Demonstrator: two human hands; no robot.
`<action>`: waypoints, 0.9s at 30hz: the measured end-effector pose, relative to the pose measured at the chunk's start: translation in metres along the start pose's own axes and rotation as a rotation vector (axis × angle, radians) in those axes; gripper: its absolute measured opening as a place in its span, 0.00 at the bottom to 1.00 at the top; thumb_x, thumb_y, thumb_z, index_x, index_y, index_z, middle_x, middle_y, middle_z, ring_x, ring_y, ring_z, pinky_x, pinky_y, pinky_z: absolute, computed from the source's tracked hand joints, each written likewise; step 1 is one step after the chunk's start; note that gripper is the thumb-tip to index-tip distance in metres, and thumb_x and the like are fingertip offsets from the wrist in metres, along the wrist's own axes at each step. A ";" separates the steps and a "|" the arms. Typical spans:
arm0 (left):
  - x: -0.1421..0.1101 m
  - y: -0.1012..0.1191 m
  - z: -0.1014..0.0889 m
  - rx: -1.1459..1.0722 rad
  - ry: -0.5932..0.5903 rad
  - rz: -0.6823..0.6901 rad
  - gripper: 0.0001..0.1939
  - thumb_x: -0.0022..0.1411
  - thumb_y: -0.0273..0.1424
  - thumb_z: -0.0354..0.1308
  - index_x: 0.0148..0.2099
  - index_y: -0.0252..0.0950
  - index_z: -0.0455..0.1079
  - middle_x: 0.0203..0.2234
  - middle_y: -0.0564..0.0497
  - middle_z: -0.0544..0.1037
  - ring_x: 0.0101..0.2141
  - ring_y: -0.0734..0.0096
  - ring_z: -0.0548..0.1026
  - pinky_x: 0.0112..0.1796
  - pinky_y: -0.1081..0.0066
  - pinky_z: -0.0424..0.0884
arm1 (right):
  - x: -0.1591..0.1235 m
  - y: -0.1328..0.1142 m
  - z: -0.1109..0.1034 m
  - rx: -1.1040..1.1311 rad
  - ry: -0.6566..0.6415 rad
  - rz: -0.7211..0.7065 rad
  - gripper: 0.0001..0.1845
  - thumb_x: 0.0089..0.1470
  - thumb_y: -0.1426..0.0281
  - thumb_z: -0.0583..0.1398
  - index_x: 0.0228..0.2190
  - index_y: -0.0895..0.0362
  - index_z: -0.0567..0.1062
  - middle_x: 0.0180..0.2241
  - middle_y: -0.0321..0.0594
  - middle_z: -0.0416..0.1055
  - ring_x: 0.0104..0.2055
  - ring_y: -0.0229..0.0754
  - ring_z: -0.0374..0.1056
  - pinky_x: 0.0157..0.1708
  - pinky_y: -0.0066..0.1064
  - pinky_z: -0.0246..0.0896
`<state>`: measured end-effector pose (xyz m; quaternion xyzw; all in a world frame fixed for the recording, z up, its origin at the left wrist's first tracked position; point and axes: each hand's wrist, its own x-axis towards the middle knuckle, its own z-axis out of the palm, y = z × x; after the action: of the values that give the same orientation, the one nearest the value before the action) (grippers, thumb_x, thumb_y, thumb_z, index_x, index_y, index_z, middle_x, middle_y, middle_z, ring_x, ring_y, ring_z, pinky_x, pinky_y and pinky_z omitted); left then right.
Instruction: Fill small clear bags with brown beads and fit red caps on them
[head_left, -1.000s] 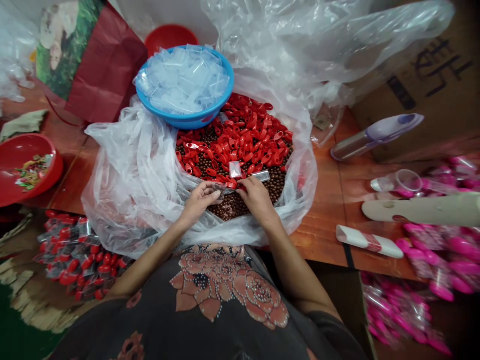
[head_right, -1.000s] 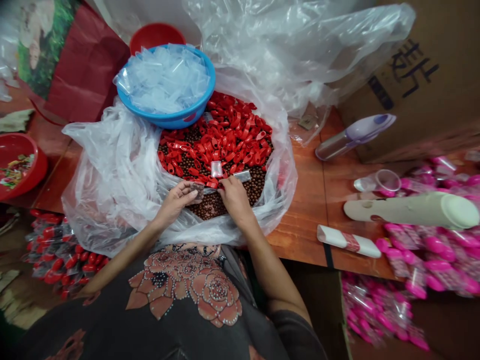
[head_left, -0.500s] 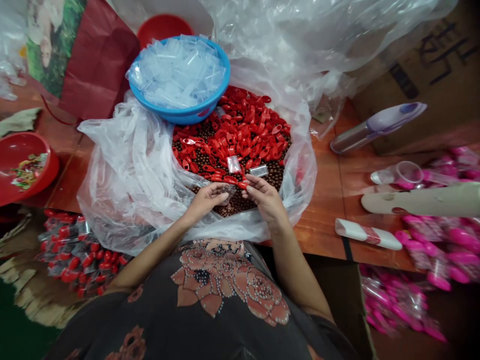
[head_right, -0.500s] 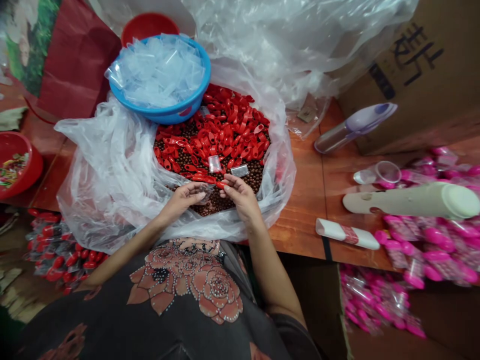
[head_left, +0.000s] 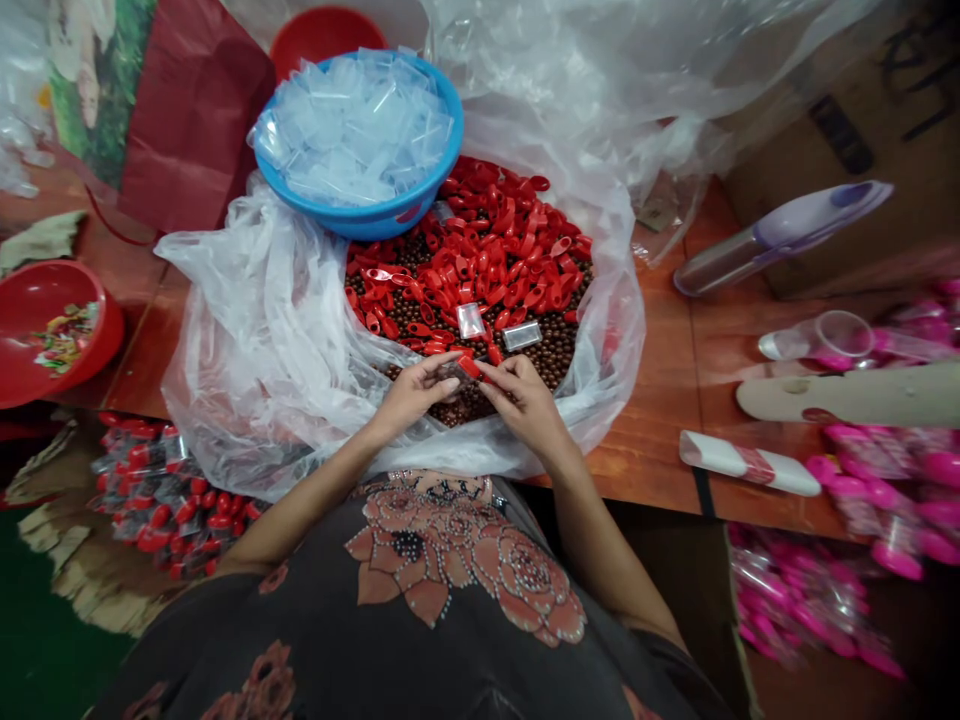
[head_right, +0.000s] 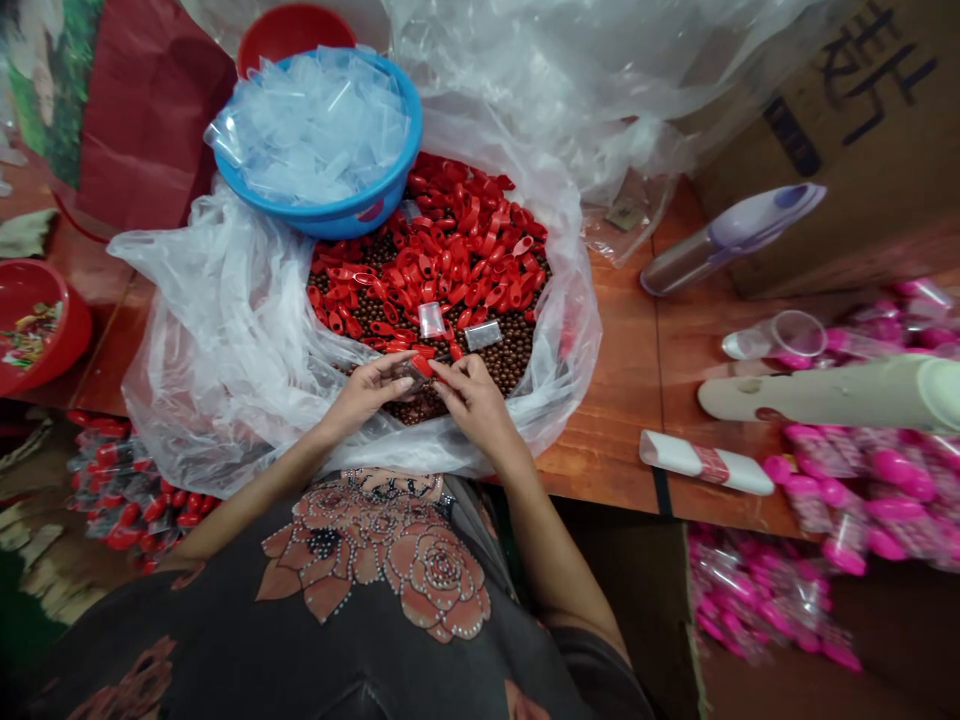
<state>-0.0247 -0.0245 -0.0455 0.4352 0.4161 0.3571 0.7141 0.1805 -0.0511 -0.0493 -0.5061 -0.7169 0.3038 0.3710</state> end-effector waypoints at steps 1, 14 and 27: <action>0.000 0.000 0.001 0.003 -0.012 0.004 0.25 0.56 0.32 0.65 0.57 0.42 0.72 0.43 0.47 0.77 0.42 0.66 0.74 0.43 0.63 0.76 | -0.001 -0.001 -0.001 -0.044 0.003 -0.045 0.22 0.62 0.71 0.55 0.56 0.43 0.71 0.38 0.40 0.63 0.42 0.43 0.65 0.44 0.39 0.66; 0.000 0.000 0.008 -0.046 -0.030 0.038 0.19 0.60 0.34 0.62 0.54 0.43 0.70 0.41 0.47 0.74 0.38 0.67 0.75 0.34 0.67 0.79 | -0.005 -0.010 0.006 0.218 0.098 0.102 0.18 0.57 0.69 0.61 0.50 0.45 0.74 0.41 0.38 0.74 0.43 0.42 0.71 0.45 0.40 0.69; -0.010 -0.001 0.025 0.042 0.049 0.084 0.30 0.57 0.31 0.64 0.60 0.42 0.60 0.37 0.49 0.73 0.38 0.70 0.74 0.41 0.68 0.73 | -0.007 -0.016 0.017 -0.053 -0.026 0.052 0.36 0.55 0.63 0.64 0.63 0.43 0.60 0.56 0.43 0.71 0.53 0.54 0.67 0.52 0.54 0.63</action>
<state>-0.0063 -0.0415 -0.0369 0.4584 0.4223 0.3885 0.6787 0.1596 -0.0640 -0.0473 -0.5304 -0.7161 0.3005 0.3401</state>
